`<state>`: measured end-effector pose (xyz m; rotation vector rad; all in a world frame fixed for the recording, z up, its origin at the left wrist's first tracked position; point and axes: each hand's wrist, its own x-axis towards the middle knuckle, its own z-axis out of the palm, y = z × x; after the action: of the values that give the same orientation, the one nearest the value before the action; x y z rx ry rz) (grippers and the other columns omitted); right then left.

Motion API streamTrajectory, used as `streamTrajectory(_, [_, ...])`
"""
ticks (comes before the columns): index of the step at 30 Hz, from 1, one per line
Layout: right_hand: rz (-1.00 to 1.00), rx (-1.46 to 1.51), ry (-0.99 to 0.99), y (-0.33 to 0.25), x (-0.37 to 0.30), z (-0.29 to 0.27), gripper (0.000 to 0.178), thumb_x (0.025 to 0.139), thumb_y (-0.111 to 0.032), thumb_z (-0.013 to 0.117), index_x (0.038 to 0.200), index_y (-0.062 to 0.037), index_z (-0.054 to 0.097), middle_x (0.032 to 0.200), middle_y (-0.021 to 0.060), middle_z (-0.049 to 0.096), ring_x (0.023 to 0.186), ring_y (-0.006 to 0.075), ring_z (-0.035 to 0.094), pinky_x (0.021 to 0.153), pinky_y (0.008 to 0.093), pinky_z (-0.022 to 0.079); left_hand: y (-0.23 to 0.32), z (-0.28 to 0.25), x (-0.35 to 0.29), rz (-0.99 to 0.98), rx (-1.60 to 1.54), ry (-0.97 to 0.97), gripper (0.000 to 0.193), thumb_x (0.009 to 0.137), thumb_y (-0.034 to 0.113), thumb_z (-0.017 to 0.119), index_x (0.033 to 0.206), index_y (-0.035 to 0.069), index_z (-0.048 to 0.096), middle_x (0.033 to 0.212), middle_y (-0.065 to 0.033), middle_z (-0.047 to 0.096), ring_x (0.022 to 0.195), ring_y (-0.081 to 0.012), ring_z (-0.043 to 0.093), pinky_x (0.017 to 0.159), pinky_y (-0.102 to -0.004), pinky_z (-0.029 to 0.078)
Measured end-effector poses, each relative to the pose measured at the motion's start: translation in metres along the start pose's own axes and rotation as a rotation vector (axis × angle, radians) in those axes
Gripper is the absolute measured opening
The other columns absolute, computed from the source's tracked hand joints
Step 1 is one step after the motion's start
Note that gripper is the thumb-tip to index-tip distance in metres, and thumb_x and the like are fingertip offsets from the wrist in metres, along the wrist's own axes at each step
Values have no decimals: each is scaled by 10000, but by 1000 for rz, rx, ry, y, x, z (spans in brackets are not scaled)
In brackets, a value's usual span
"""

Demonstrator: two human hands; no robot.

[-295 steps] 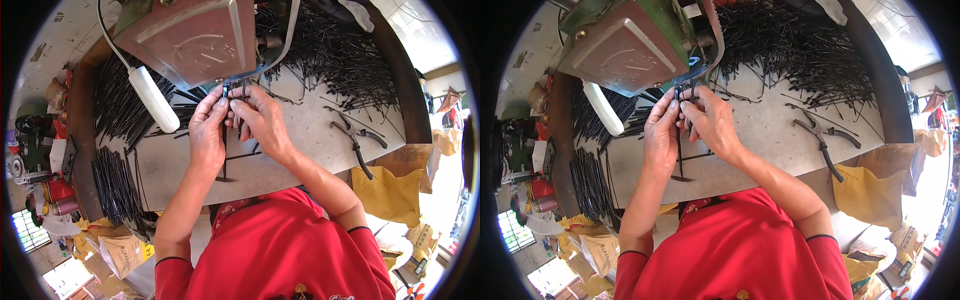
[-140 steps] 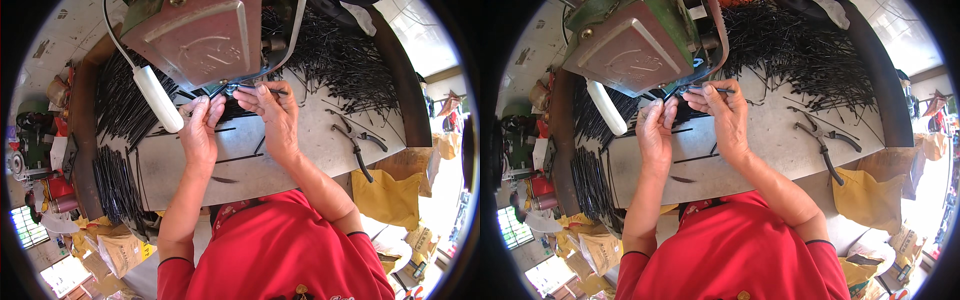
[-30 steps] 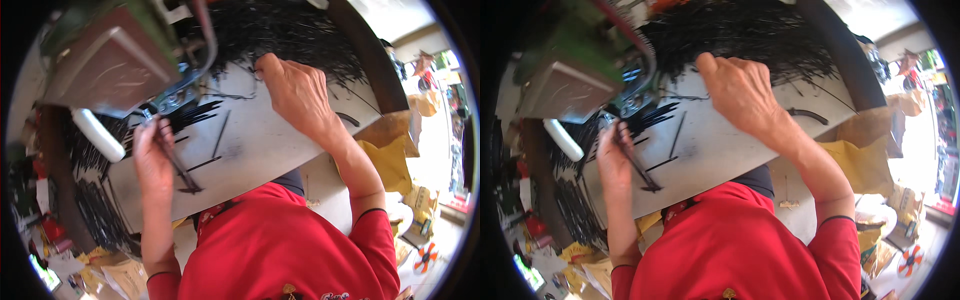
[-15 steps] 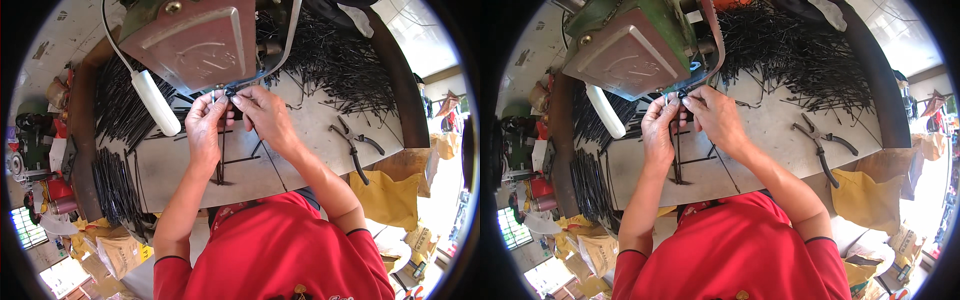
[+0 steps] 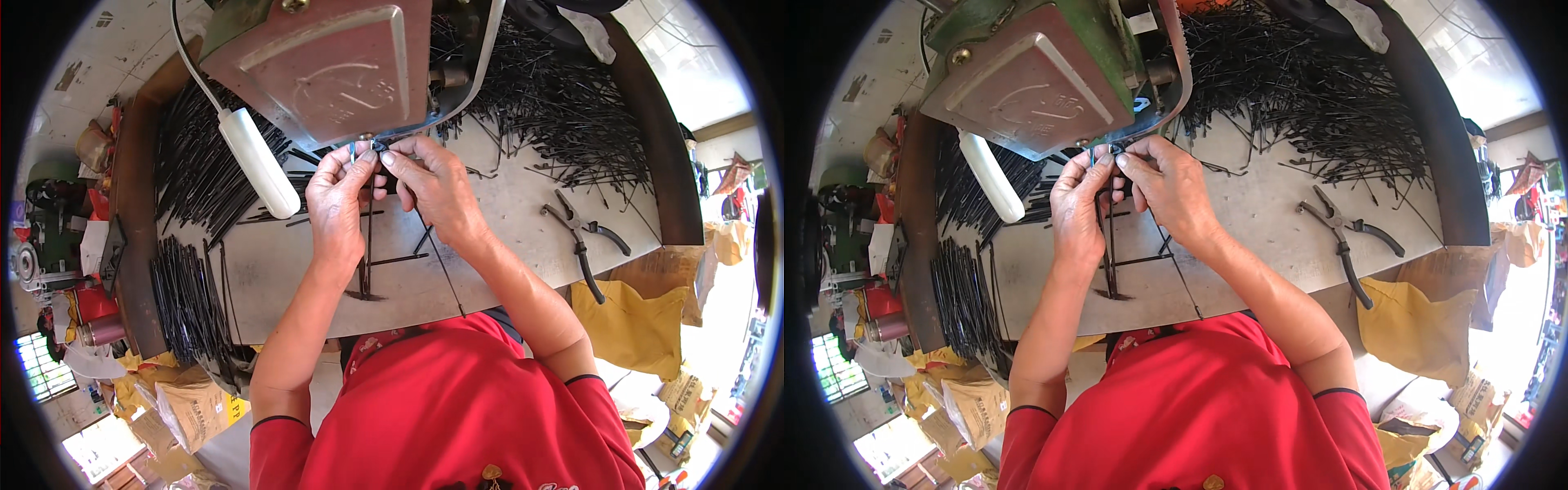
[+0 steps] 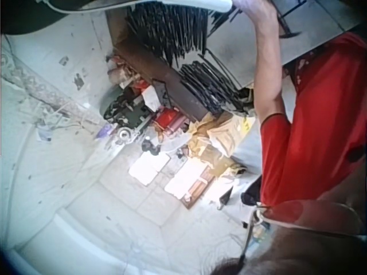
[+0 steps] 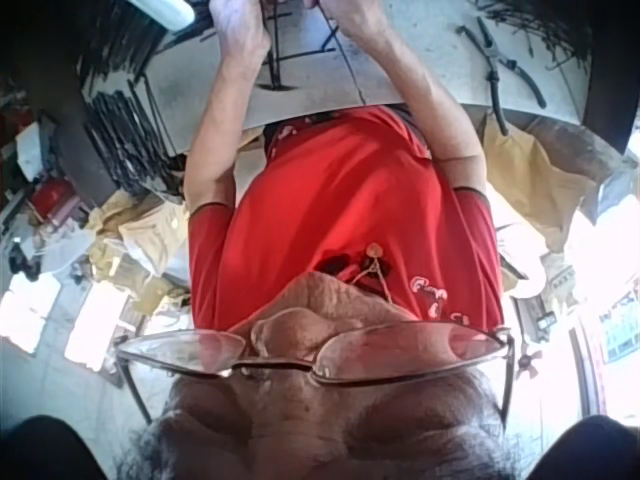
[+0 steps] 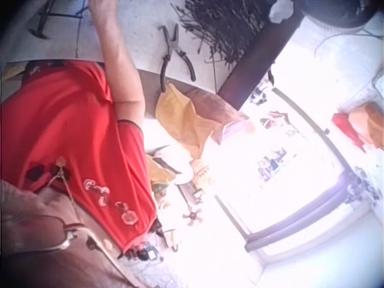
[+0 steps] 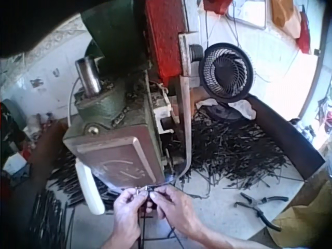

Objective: The person repeatedly picks up thin black metal rods and inserts them into a manual bending machine. They operate the machine's lever to bend the rods into a U-shape and then remove the finished pieces, placing them on the workbench.

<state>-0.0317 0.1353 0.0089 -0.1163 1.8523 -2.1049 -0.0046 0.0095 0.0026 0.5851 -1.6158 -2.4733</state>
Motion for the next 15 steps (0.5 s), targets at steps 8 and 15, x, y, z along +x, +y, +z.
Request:
streamTrajectory(8, [0,81,-24,0,-1,1,179,916,-123,550,912,53,579,676,63,596,509,70,492,455,227,388,2,3,-2,-13,7,22,161,869,101,655,1000,21,607,762,1,591,609,-64,553,520,-182,434])
streamTrajectory(15, [-4,139,-21,5,1,1,180,912,-122,557,921,56,581,679,62,592,520,70,489,466,224,389,-2,2,0,-12,-10,20,159,869,108,657,1001,37,602,739,12,583,581,-56,533,504,-172,387])
